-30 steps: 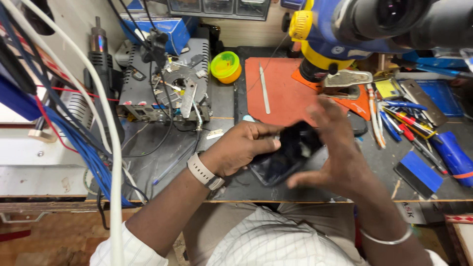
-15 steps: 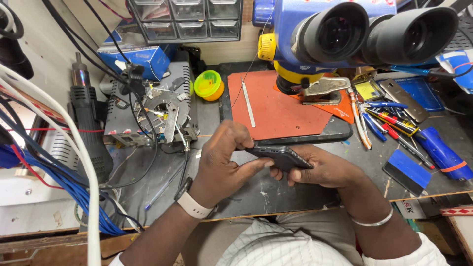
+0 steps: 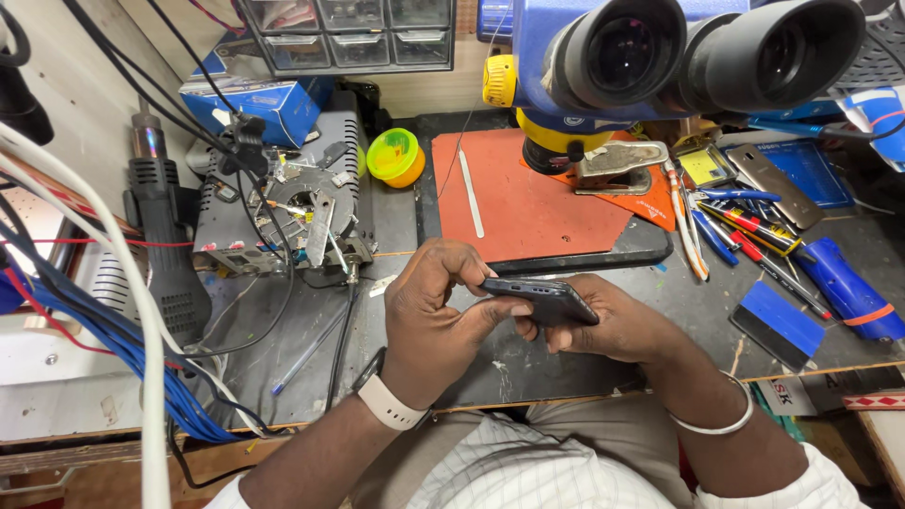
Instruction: The person pries open the back of a smartphone by hand, removes the back cover, and uses a screwdriver to unscrew components from the exposed internals while holding the phone body. The phone's back cover and battery assembly are set on the workbench during the work.
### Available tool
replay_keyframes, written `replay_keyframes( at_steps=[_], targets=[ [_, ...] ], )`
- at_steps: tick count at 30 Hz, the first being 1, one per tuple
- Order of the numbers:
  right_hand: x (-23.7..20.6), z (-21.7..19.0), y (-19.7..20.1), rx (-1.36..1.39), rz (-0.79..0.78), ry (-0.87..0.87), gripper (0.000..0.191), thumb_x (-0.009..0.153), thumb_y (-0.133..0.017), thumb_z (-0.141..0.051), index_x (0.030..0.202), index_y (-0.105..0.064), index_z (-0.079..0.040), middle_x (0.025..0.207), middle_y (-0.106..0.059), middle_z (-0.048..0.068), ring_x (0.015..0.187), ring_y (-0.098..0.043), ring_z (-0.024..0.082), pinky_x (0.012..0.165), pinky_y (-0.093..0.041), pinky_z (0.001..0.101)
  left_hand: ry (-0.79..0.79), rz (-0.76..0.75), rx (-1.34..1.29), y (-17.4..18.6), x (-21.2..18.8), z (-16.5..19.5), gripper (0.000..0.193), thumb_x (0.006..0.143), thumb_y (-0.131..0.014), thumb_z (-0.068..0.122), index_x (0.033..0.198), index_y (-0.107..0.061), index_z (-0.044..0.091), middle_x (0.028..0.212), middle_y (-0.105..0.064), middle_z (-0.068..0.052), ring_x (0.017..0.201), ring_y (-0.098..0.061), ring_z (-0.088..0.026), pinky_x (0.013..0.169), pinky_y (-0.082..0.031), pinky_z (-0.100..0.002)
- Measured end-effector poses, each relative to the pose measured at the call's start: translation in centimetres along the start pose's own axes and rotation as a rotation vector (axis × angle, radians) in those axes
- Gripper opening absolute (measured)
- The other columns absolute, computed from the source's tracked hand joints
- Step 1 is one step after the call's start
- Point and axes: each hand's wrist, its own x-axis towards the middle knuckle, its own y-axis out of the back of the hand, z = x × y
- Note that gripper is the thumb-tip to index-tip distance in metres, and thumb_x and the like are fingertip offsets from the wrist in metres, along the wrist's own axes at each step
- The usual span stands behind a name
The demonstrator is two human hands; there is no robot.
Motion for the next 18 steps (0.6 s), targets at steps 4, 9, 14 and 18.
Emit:
replay_keyframes(
  at_steps=[4,9,14,18],
  targets=[
    [-0.3,-0.2,-0.6,-0.047,0.040,0.022,0.058,0.081,-0.086,-0.047,0.116,-0.071,-0.003,0.099,-0.070,0.004,0.084,-0.062,0.011,0.075,-0.052,0.0278,0.097,0.022,-0.188,-0.6,-0.6,-0.8,0.039,0.077,-0.091,0.011,0.094,-0.056,0.005,0.096,-0.061,-0.002,0.085,-0.062,-0.008,0.075,-0.056,-0.025],
    [-0.3,-0.6,-1.5,-0.006,0.087,0.054,0.062,0.082,-0.085,-0.048,0.120,-0.065,-0.003,0.104,-0.069,0.004,0.099,-0.066,0.012,0.088,-0.055,0.0288,0.167,0.076,-0.252,-2.4,-1.0,-1.3,0.038,0.085,-0.089,0.009,0.085,-0.051,0.006,0.093,-0.055,-0.003,0.078,-0.056,-0.010,0.069,-0.053,-0.026],
    [-0.1,-0.5,-0.9,0.024,0.099,0.009,0.061,0.080,-0.085,-0.046,0.119,-0.064,-0.004,0.100,-0.067,0.004,0.088,-0.061,0.012,0.077,-0.052,0.0283,0.041,0.075,-0.281,-2.5,-0.5,-0.9,0.041,0.089,-0.087,0.013,0.110,-0.052,0.007,0.108,-0.052,-0.002,0.090,-0.053,-0.008,0.079,-0.051,-0.023],
    [-0.1,-0.3,-0.8,-0.076,0.054,0.101,0.059,0.087,-0.082,-0.048,0.121,-0.065,-0.003,0.100,-0.066,0.003,0.093,-0.062,0.010,0.082,-0.053,0.0263,0.025,0.075,-0.081,-1.9,-0.5,-0.1,0.045,0.079,-0.092,0.013,0.105,-0.056,0.007,0.104,-0.053,-0.001,0.085,-0.052,-0.007,0.075,-0.051,-0.022]
  ],
)
